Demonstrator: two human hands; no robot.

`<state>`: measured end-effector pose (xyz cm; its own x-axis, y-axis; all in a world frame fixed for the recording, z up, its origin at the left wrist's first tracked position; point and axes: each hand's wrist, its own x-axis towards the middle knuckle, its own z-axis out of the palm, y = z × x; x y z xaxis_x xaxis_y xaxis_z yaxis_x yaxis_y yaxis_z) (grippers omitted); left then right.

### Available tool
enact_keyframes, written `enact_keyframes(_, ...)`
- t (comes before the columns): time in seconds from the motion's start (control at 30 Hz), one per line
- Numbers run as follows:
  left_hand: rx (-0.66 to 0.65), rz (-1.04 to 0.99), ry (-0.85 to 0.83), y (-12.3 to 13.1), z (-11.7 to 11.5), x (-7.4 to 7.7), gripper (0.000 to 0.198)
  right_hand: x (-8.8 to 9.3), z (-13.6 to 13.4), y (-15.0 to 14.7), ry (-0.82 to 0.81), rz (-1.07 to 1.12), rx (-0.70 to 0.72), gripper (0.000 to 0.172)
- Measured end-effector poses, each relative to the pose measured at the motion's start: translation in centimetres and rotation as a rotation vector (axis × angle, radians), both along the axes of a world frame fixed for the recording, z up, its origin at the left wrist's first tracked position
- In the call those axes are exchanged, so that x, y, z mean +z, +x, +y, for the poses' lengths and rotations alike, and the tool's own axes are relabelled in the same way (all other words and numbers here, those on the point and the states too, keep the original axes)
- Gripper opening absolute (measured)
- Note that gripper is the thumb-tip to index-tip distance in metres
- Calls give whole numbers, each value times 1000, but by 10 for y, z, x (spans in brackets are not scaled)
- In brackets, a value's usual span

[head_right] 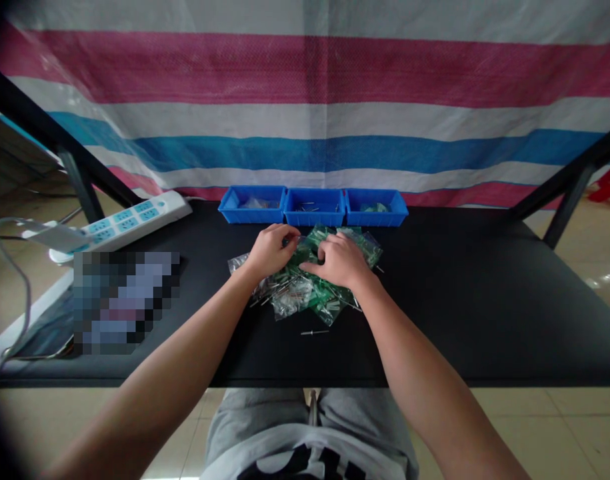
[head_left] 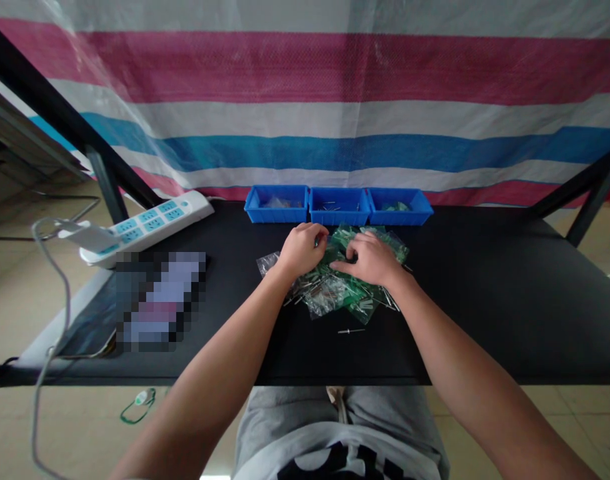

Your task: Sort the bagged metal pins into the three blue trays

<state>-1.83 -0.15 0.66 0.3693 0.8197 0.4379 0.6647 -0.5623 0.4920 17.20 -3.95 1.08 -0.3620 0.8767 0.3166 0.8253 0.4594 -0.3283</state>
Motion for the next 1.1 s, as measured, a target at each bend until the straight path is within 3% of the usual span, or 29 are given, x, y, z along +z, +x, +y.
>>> enact_keyframes(0.27,-8,10,19,1,0,0,20,-6,2,-5,-49,59,-35,33)
enact_keyframes(0.6,-15,-3,22,2,1,-5,24,-2,-4,-10,-34,28,-83,39)
enact_keyframes(0.73,-33,9,25,4,1,-8,29,-3,-3,-11,-37,67,-112,29)
enact_keyframes(0.93,-17,23,55,3,0,-8,27,1,-2,-12,-85,268,-187,21)
enact_keyframes(1.1,5,-75,5,4,-3,1,27,3,4,-4,-238,648,-272,27)
